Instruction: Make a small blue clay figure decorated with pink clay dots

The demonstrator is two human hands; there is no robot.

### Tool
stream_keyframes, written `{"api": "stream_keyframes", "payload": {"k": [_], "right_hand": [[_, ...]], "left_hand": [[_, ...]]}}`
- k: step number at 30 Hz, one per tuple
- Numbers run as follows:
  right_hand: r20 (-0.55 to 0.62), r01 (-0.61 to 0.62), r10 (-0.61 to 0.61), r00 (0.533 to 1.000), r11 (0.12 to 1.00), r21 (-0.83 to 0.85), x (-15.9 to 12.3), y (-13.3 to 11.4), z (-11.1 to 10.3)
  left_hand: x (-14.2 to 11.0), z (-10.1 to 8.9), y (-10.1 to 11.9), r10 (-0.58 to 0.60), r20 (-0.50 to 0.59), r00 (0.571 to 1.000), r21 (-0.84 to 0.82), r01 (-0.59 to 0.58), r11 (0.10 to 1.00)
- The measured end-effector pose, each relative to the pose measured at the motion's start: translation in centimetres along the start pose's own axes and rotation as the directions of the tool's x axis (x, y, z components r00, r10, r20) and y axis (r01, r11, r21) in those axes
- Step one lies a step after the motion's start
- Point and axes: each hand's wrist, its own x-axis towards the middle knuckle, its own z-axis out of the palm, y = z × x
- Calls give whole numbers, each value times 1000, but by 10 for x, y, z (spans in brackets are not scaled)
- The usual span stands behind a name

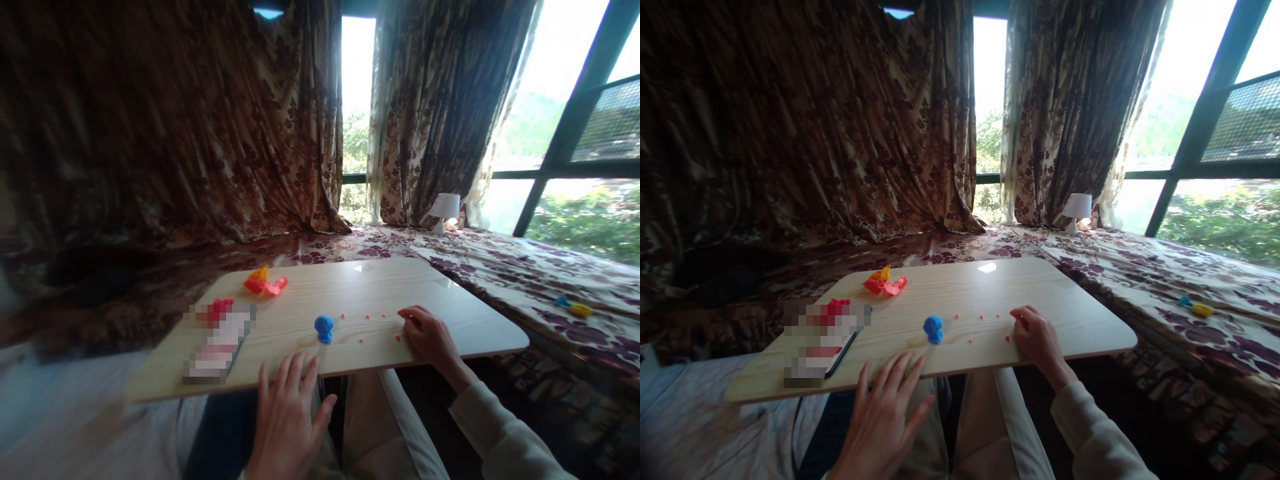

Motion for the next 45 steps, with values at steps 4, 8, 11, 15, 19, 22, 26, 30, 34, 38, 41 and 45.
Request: {"api": "stream_keyframes", "payload": {"k": [4, 8, 11, 15, 19, 22, 26, 30, 34, 38, 41, 45], "right_hand": [[8, 1, -1, 1000, 1000, 6, 0, 0, 0], [8, -3, 3, 1000, 1000, 18, 0, -2, -1], [-1, -2, 2, 1000, 1000, 18, 0, -4, -1], [-3, 1, -1, 1000, 1000, 14, -1, -5, -2], [6, -4, 4, 1000, 1000, 18, -1, -5, -1], [3, -8, 8, 1000, 1000, 19, 0, -4, -1], [-2, -3, 3, 1000, 1000, 18, 0, -3, -1], [0, 7, -7, 1000, 1000, 31, 0, -3, -1], [-4, 1, -1, 1000, 1000, 28, -1, -4, -1], [2, -8, 8, 1000, 1000, 15, 0, -3, -1], [3, -3, 3, 1000, 1000, 18, 0, -3, 0], [0, 6, -6, 1000, 1000, 24, 0, -3, -1]], "left_hand": [[4, 3, -4, -62, -9, 998, 23, 62, 998], [-5, 3, -11, 4, -28, 1000, 47, -3, 999], [-6, 1, -7, 22, -10, 1000, 38, -21, 999], [6, 3, -3, -33, 7, 999, 15, 33, 999], [2, 4, -11, -69, -5, 998, 27, 69, 997], [-7, 1, -11, -39, 1, 999, 35, 39, 999], [-3, 0, -3, -19, 9, 1000, 16, 19, 1000], [3, 5, -7, -41, -21, 999, 12, 41, 999], [-8, 7, -11, -1, -61, 998, 44, 4, 999], [-9, 8, -3, 65, -64, 996, 51, -61, 997], [0, 11, -2, 63, -38, 997, 28, -62, 998], [-2, 14, -15, 2, -52, 999, 49, 1, 999]]}}
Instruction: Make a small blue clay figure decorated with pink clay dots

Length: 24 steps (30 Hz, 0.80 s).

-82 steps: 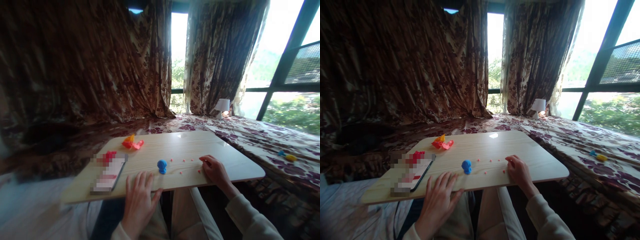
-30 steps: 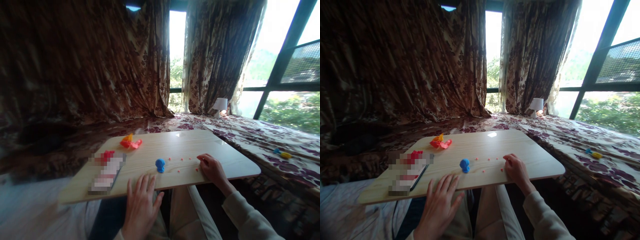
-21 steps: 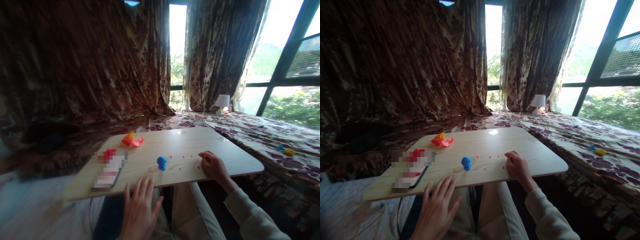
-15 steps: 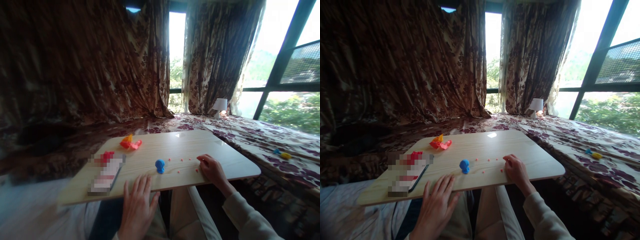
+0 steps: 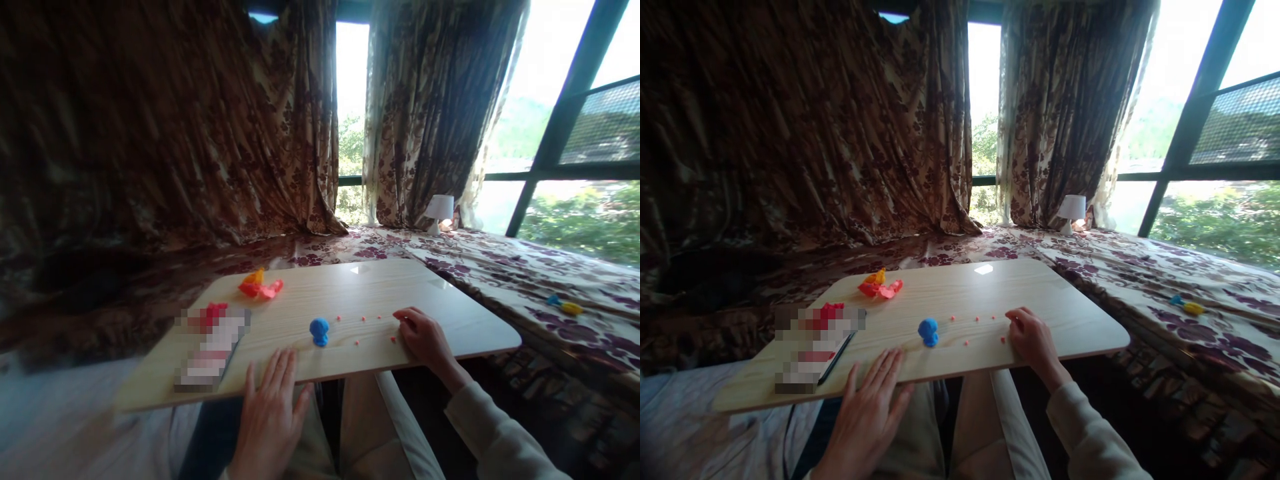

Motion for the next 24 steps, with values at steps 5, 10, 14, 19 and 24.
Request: {"api": "stream_keyframes", "payload": {"k": [5, 10, 14, 19, 24], "right_hand": [[0, -14, 14, 1000, 1000, -9, 0, 0, 0], [0, -4, 4, 1000, 999, 37, 0, 3, 2], [-56, -55, 71, 996, 968, 246, 4, 5, -2], [-120, -48, 113, 986, 892, 449, -8, -36, -11], [20, 158, -199, 980, 829, 537, -37, -120, -4]], "left_hand": [[-12, -11, -10, 9, -38, 999, 17, -9, 1000], [11, -30, -8, -140, 27, 990, -124, 142, 982], [29, -39, -12, -200, 83, 976, -206, 214, 955], [33, -35, -6, -255, 97, 962, -388, 272, 881], [46, -37, 23, -334, 249, 909, -845, 372, 384]]}}
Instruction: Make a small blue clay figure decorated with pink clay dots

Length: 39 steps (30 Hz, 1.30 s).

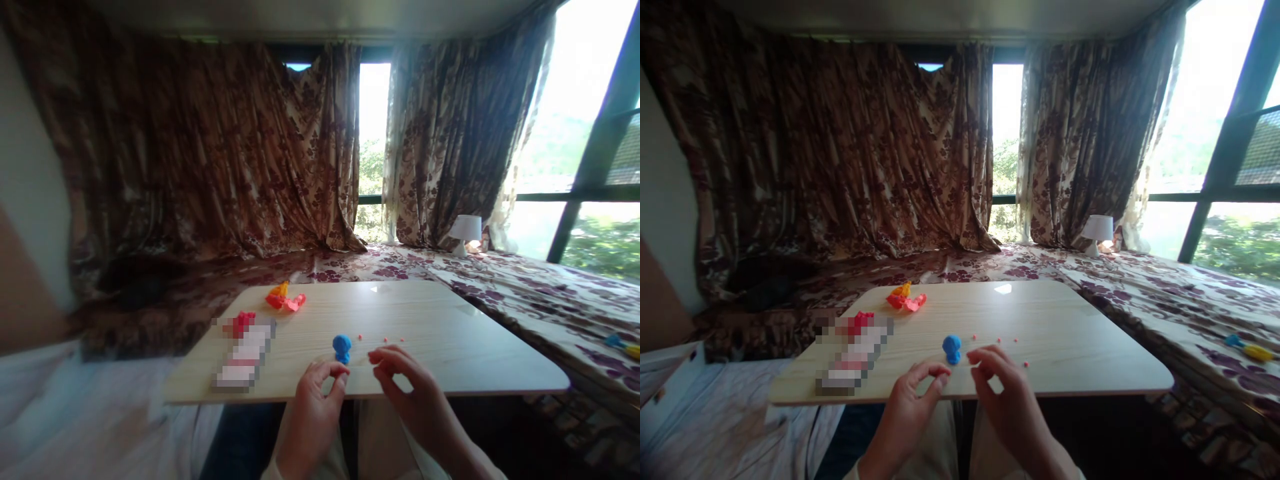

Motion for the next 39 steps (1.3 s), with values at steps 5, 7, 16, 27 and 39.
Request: {"api": "stream_keyframes", "payload": {"k": [5, 7, 16, 27, 39], "right_hand": [[121, -6, 2, 993, 999, 33, -2, -31, 30], [107, -22, 17, 994, 999, 39, -2, -33, 32], [62, -30, 26, 998, 997, 68, -5, -30, 29], [-77, -262, 299, 951, 913, 313, -9, 4, 6], [-55, -356, 457, 888, 758, 546, -10, 10, 11]], "left_hand": [[2, 3, 8, -189, 99, 977, -531, 212, 820], [2, 0, 7, -234, 100, 967, -640, 243, 729], [1, -1, 8, -232, 108, 967, -562, 252, 788], [37, -1, -37, 39, -93, 995, 146, -25, 989], [60, 22, -41, -103, -7, 995, -134, 101, 986]]}}
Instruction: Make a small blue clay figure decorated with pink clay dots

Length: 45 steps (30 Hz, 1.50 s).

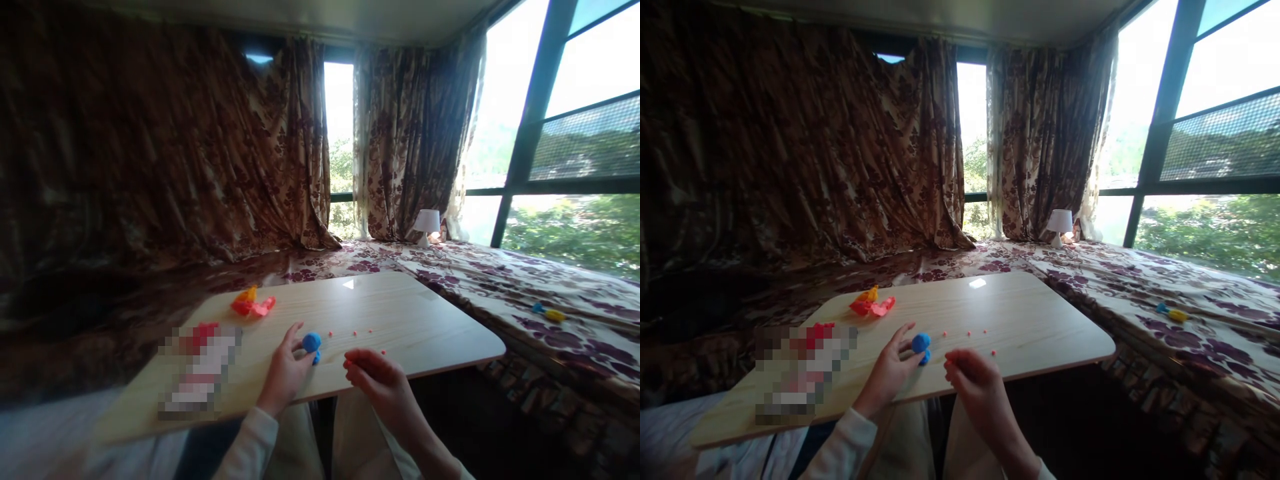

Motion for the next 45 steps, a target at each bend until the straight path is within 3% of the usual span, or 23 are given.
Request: {"api": "stream_keyframes", "payload": {"k": [5, 9, 14, 18, 24, 32, 39, 45], "right_hand": [[-2, -2, 2, 1000, 999, -34, 4, -11, 3], [34, 26, -25, 999, 999, -38, 15, -24, 16], [48, 38, -40, 998, 998, 47, 29, -22, 40], [62, 40, -45, 997, 995, 87, 39, -12, 52], [-8, 34, -33, 999, 997, 71, 52, -3, 60], [-6, -3, 4, 1000, 995, 97, 52, 5, 65], [-18, 53, -53, 998, 999, -12, 62, 12, 60], [49, 102, -101, 994, 994, -29, 64, 21, 60]], "left_hand": [[0, -5, 13, -123, 21, 992, -258, 125, 958], [-9, -16, 23, -180, 125, 976, -476, 218, 852], [-19, -24, 23, -228, 174, 958, -637, 286, 716], [-20, -24, 18, -207, 176, 962, -672, 271, 689], [-22, -21, 16, -183, 126, 975, -701, 218, 679], [-24, -17, 18, -202, 63, 977, -724, 184, 665], [-23, -14, 14, -214, -1, 977, -645, 163, 747], [-22, -14, 14, -216, -12, 976, -605, 165, 779]]}}
